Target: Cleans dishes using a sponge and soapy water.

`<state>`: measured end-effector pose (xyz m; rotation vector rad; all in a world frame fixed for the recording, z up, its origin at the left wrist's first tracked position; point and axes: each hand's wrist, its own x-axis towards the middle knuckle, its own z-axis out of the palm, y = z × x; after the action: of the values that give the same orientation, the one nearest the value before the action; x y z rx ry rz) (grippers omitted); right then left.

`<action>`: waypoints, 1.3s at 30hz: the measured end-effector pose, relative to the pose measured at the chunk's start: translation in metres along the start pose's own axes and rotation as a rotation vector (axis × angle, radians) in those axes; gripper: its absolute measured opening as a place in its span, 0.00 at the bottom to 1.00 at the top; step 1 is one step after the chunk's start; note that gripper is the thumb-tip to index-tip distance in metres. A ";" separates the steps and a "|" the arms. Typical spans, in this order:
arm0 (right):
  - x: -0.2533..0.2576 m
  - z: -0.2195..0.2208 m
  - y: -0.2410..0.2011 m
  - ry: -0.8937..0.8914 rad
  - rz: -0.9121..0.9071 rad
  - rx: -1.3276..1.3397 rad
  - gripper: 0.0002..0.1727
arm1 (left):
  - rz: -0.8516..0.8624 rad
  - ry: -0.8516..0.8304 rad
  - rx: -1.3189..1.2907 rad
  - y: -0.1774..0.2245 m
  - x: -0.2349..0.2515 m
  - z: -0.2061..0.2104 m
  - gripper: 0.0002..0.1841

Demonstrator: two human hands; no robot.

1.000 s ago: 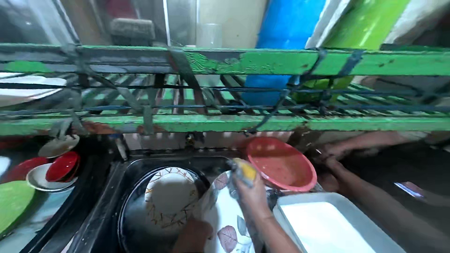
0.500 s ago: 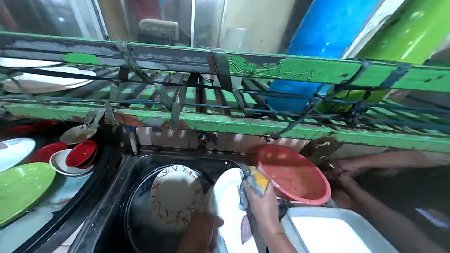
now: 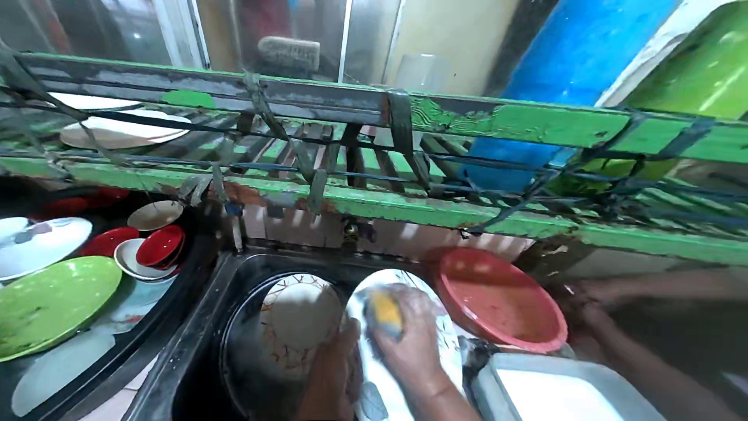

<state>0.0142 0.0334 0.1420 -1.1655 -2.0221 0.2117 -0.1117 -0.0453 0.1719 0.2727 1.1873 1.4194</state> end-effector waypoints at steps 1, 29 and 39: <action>-0.010 0.007 -0.010 0.004 -0.115 0.006 0.30 | 0.067 -0.008 -0.032 0.000 0.003 -0.003 0.18; -0.158 -0.198 0.093 -0.203 0.737 0.297 0.38 | 0.297 0.280 0.775 -0.053 0.097 -0.143 0.20; -0.214 -0.210 0.164 -0.741 0.768 -0.270 0.38 | -0.182 -0.035 1.352 -0.125 0.086 -0.105 0.22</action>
<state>0.3279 -0.0908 0.0894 -2.2576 -2.1184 0.8754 -0.1378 -0.0517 -0.0112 1.0621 1.9264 0.2554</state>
